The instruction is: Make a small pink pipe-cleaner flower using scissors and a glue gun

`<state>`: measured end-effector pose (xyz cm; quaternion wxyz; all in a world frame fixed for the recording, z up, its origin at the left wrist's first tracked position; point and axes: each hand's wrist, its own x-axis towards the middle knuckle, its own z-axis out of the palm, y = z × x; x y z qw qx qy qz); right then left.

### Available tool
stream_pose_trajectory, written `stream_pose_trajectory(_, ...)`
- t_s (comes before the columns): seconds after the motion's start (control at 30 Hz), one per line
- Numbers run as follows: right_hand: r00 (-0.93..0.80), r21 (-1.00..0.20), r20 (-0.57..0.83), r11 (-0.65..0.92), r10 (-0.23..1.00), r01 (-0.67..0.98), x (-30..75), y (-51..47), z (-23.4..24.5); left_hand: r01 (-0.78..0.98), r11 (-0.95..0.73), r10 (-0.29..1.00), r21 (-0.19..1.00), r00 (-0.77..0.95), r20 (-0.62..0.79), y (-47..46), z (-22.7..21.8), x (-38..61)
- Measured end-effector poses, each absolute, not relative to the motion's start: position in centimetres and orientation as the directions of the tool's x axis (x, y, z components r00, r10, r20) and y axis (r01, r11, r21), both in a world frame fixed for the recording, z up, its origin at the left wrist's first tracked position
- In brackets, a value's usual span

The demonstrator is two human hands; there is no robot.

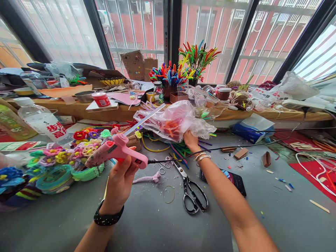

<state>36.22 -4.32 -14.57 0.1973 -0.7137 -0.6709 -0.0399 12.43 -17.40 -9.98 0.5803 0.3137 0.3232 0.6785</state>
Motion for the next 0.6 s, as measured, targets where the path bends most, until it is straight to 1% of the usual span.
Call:
stream_pose_trajectory(0.13, 0.143, -0.284, 0.323, -0.048, 0.935, 0.957, 35.5, -4.2, -14.5, -0.582, -0.122, 0.989, 0.804, -0.137, 0.051, -17.4, -10.0, 12.4)
stream_pose_trajectory(0.37, 0.172, -0.367, 0.332, -0.041, 0.927, 0.929, 34.6, -3.7, -15.1, -0.575, -0.124, 0.99, 0.808, -0.128, 0.06, -17.3, -10.2, 12.3)
stream_pose_trajectory(0.6, 0.196, -0.416, 0.323, -0.047, 0.926, 0.908, 34.3, -3.3, -15.5, -0.576, -0.1, 0.993, 0.811, -0.105, 0.048, -17.3, -10.4, 12.4)
